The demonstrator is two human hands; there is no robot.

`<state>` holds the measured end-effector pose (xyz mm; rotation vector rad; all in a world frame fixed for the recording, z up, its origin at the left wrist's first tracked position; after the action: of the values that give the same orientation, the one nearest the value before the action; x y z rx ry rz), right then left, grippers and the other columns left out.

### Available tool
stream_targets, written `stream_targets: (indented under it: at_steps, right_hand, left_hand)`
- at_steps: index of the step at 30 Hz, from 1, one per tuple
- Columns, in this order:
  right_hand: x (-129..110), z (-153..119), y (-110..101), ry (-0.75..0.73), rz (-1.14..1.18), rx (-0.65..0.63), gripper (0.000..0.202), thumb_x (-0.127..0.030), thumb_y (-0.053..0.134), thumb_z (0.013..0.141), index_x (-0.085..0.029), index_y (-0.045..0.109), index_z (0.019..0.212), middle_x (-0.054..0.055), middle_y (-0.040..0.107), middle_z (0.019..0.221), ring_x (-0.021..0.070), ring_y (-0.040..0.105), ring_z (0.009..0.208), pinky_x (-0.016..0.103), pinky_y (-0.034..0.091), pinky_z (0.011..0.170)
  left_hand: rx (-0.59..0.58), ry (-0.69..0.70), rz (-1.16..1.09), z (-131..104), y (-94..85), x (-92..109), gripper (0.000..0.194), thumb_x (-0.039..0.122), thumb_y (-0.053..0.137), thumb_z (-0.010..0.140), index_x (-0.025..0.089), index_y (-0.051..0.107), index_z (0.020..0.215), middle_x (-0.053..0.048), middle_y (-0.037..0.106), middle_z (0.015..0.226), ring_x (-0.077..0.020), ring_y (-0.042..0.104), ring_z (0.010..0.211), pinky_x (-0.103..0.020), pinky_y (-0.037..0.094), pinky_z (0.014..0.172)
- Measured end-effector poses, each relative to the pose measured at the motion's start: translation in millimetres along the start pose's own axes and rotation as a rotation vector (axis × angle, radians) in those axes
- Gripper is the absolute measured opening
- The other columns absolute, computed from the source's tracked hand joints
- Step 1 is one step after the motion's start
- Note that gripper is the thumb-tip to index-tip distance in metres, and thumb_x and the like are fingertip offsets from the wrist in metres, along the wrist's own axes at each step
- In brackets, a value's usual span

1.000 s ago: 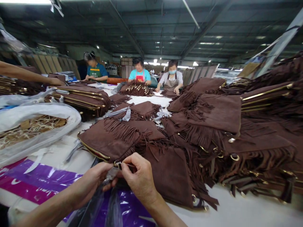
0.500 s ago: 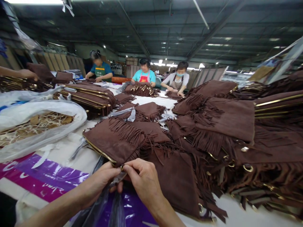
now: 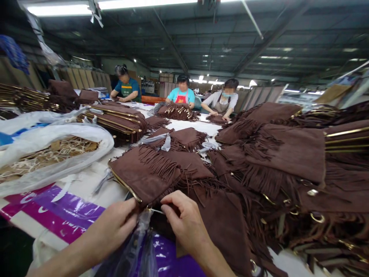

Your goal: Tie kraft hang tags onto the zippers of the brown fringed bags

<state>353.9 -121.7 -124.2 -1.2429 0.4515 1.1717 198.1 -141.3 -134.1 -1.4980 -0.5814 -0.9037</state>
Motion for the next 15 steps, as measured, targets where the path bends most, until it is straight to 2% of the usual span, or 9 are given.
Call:
stream_targets:
  at_steps: [1,3,7,10,15]
  right_hand:
    - [-1,0,5,-0.005,0.031,-0.031,0.010,-0.020,0.058,0.088,-0.020,0.068,0.086,-0.002,0.063,0.076,0.0128,0.061,0.064,0.022,0.044,0.061]
    - [-5,2,12,-0.020,0.088,-0.049,0.012,-0.020,0.055,0.091,-0.019,0.067,0.087,-0.002,0.061,0.075,0.0106,0.059,0.056,0.021,0.044,0.056]
    - [-28,10,17,-0.170,0.083,0.010,0.015,-0.020,0.054,0.094,-0.018,0.068,0.088,0.001,0.063,0.082,0.0138,0.062,0.073,0.022,0.046,0.067]
    - [-41,18,25,-0.237,0.093,-0.047,0.013,-0.015,0.060,0.090,-0.018,0.070,0.082,0.001,0.063,0.080,0.0137,0.059,0.075,0.022,0.043,0.070]
    - [-34,26,30,-0.162,0.159,-0.060,0.019,-0.017,0.059,0.087,-0.018,0.063,0.069,-0.001,0.057,0.071,0.0132,0.053,0.068,0.022,0.039,0.064]
  left_hand:
    - [0.034,0.058,0.151,-6,-9.1,7,0.013,0.020,0.042,0.080,0.021,0.049,0.069,-0.001,0.057,0.066,-0.0179,0.050,0.062,-0.029,0.030,0.058]
    - [0.088,0.112,0.280,-14,-23.6,18,0.018,0.022,0.038,0.086,0.022,0.044,0.069,0.000,0.054,0.064,-0.0169,0.048,0.058,-0.029,0.027,0.056]
    - [0.166,0.149,0.144,-6,-40.6,32,0.020,0.028,0.036,0.090,0.023,0.044,0.073,0.002,0.052,0.065,-0.0161,0.050,0.060,-0.026,0.032,0.057]
    - [0.152,0.135,-0.058,10,-38.8,29,0.018,0.029,0.037,0.090,0.023,0.045,0.076,0.004,0.051,0.062,-0.0148,0.050,0.058,-0.025,0.036,0.056]
    - [0.114,0.165,-0.258,24,-26.7,25,0.016,0.028,0.042,0.089,0.022,0.046,0.076,0.005,0.053,0.062,-0.0135,0.051,0.058,-0.024,0.040,0.057]
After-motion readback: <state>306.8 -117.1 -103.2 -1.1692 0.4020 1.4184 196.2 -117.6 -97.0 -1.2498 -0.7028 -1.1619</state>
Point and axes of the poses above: each hand's wrist, its own z-axis towards the middle knuckle, its own y-axis out of the palm, x = y × z, the point moved 9 cm from there along z, towards the middle knuckle
